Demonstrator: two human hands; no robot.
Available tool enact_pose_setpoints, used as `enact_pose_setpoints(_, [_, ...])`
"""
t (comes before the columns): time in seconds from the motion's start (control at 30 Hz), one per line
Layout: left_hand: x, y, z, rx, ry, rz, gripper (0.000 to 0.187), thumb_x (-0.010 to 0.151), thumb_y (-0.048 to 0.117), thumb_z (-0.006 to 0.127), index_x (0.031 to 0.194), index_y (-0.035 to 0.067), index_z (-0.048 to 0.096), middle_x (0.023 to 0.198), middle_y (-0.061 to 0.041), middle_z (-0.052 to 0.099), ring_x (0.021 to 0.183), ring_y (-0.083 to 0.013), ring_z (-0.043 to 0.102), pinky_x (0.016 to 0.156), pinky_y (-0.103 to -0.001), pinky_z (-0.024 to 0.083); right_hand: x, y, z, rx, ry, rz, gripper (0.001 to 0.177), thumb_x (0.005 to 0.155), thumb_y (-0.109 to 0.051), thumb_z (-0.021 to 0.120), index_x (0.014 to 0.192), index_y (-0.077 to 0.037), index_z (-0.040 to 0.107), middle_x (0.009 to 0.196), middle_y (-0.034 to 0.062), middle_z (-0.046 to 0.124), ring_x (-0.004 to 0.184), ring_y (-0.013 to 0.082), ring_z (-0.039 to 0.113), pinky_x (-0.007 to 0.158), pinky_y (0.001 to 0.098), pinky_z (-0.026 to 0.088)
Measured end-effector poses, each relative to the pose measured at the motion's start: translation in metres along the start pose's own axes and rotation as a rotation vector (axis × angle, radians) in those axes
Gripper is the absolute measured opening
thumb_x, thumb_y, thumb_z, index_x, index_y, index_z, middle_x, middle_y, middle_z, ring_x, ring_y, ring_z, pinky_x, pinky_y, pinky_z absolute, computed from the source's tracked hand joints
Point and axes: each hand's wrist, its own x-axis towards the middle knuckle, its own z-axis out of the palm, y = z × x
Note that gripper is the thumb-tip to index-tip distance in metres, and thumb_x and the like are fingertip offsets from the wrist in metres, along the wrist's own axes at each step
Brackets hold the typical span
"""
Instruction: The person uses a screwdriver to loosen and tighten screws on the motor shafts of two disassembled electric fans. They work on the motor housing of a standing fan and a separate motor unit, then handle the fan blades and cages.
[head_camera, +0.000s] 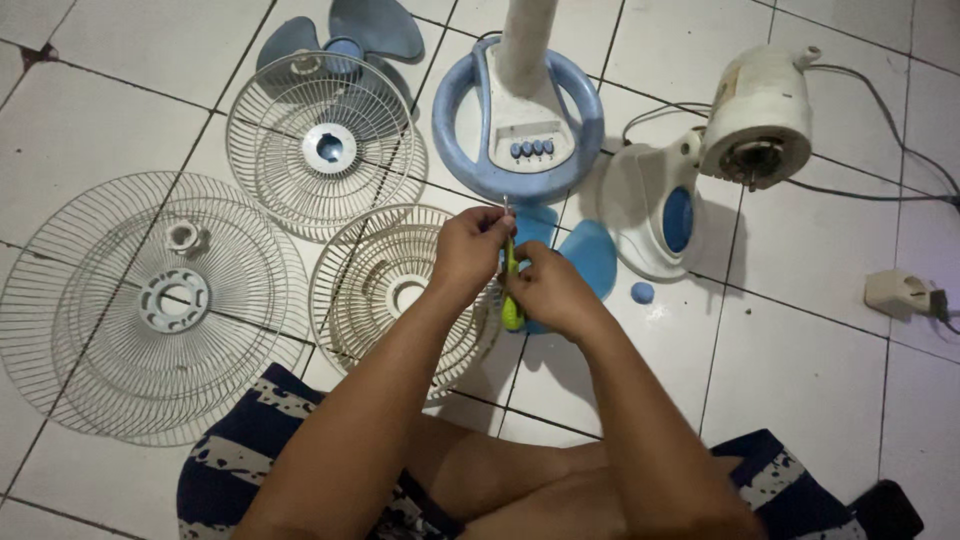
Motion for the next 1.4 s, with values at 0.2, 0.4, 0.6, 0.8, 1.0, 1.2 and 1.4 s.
enact_pose_setpoints(0.2, [-0.007,0.002,0.011,0.082,-0.266,-0.031,0.029,0.093,0.025,0.071,0.105,-0.001,0.075,0.089,-0.012,0.078,0.076,-0.0201,0.072,0.071,-0.034,0.058,-0.021,0.025,-0.024,-0.142,-0.031,0.078,0.048,0.086,-0.022,0.071,0.129,-0.003,0.058,0.085,0.0168,0.074,0.071,0.0258,0.071,0.062,0.038,0.055])
enact_pose_setpoints(0.4, [-0.034,0.0,0.028,0.749,-0.02,0.115,0.027,0.101,0.03,0.06,0.106,0.006,0.071,0.095,-0.02,0.072,0.087,-0.042,0.07,0.076,-0.052,0.054,-0.011,0.066,-0.013,-0.13,0.011,0.138,0.049,0.084,-0.019,0.074,0.128,-0.002,0.061,0.094,0.0209,0.076,0.08,0.0293,0.074,0.07,0.0398,0.058])
enact_pose_setpoints(0.6, [-0.035,-0.03,0.021,1.03,-0.078,0.117,0.029,0.088,0.022,0.058,0.109,0.001,0.058,0.095,-0.022,0.07,0.087,-0.0419,0.072,0.073,-0.052,0.058,0.012,0.088,-0.002,-0.23,0.011,0.224,0.052,0.083,-0.02,0.076,0.131,-0.006,0.062,0.107,0.02,0.073,0.094,0.0329,0.073,0.08,0.043,0.058])
enact_pose_setpoints(0.8, [-0.024,-0.056,0.016,1.009,-0.05,-0.025,0.023,0.097,0.012,0.048,0.112,-0.003,0.056,0.094,-0.026,0.072,0.089,-0.043,0.073,0.078,-0.052,0.058,0.018,0.104,0.004,-0.305,0.001,0.081,0.056,0.081,-0.02,0.076,0.133,-0.005,0.06,0.118,0.0191,0.071,0.106,0.036,0.07,0.092,0.043,0.055])
enact_pose_setpoints(1.0, [-0.013,-0.049,-0.003,0.965,0.012,-0.067,0.025,0.097,0.013,0.051,0.114,-0.004,0.055,0.099,-0.028,0.072,0.094,-0.0443,0.072,0.082,-0.054,0.056,0.028,0.111,0.005,-0.392,0.007,0.044,0.052,0.079,-0.025,0.075,0.126,-0.004,0.065,0.114,0.0233,0.072,0.106,0.0385,0.069,0.093,0.0441,0.054])
enact_pose_setpoints(1.2, [-0.019,-0.02,-0.015,0.778,0.071,-0.082,0.053,0.085,0.024,0.075,0.126,-0.001,0.053,0.118,-0.025,0.065,0.11,-0.0426,0.064,0.093,-0.051,0.051,0.022,0.104,0.0,-0.366,0.053,0.073,0.052,0.079,-0.028,0.074,0.124,-0.004,0.066,0.109,0.0239,0.072,0.102,0.0386,0.071,0.09,0.0442,0.055])
enact_pose_setpoints(1.4, [-0.043,-0.012,0.016,1.115,-0.105,0.386,0.059,0.081,0.03,0.08,0.13,0.007,0.058,0.124,-0.016,0.063,0.12,-0.0343,0.059,0.103,-0.055,0.041,0.013,0.093,-0.021,-0.275,0.134,0.111,0.051,0.079,-0.027,0.074,0.124,-0.004,0.067,0.108,0.0224,0.074,0.098,0.0351,0.072,0.086,0.0426,0.056])
